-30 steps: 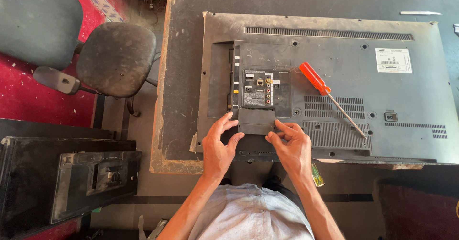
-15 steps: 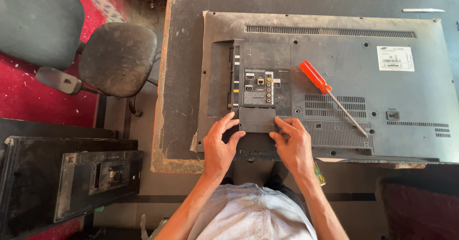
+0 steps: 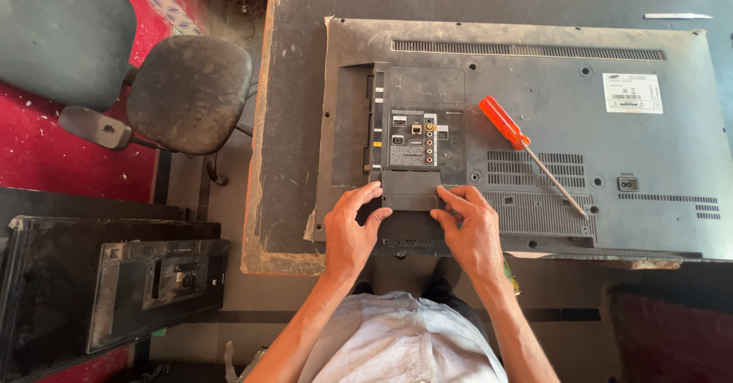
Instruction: The person secures a plastic cover over the rear input ports of a flat-screen TV and then fastens multiple screws into the back panel using a screwdriver. The person works at a bench with tools and electronic parts nearby.
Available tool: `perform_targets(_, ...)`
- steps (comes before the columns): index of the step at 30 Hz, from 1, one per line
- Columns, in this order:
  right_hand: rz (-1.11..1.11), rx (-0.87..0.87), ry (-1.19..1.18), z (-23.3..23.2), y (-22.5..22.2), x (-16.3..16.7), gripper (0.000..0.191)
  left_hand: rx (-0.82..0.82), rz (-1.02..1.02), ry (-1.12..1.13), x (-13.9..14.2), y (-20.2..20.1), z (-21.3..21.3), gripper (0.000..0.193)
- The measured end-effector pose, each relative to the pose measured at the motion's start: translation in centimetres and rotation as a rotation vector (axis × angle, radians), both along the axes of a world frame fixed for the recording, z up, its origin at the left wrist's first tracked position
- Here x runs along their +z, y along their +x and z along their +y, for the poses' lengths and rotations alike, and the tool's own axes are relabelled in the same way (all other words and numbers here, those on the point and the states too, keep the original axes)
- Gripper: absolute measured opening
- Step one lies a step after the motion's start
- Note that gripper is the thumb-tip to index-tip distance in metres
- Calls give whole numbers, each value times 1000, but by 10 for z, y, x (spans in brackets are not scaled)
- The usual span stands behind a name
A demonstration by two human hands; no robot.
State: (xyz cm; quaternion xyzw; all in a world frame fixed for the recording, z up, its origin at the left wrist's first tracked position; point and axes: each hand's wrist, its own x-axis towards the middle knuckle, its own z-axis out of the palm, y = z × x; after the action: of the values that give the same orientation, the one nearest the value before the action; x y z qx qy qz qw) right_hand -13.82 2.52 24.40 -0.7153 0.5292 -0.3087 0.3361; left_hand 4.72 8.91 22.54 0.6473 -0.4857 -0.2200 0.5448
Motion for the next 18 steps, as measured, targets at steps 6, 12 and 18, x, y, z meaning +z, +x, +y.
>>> perform_targets(6,-161,-50,44,3,3,0,36,28,69,69,4,0,0,42)
perform_targets(12,-491,-243,344,-18,9,5,25,-104,356,27,9,8,-10,35)
perform_targets(18,-780,-259,416,-47,-13,-5,24,-16,452,13,11,20,-8,41)
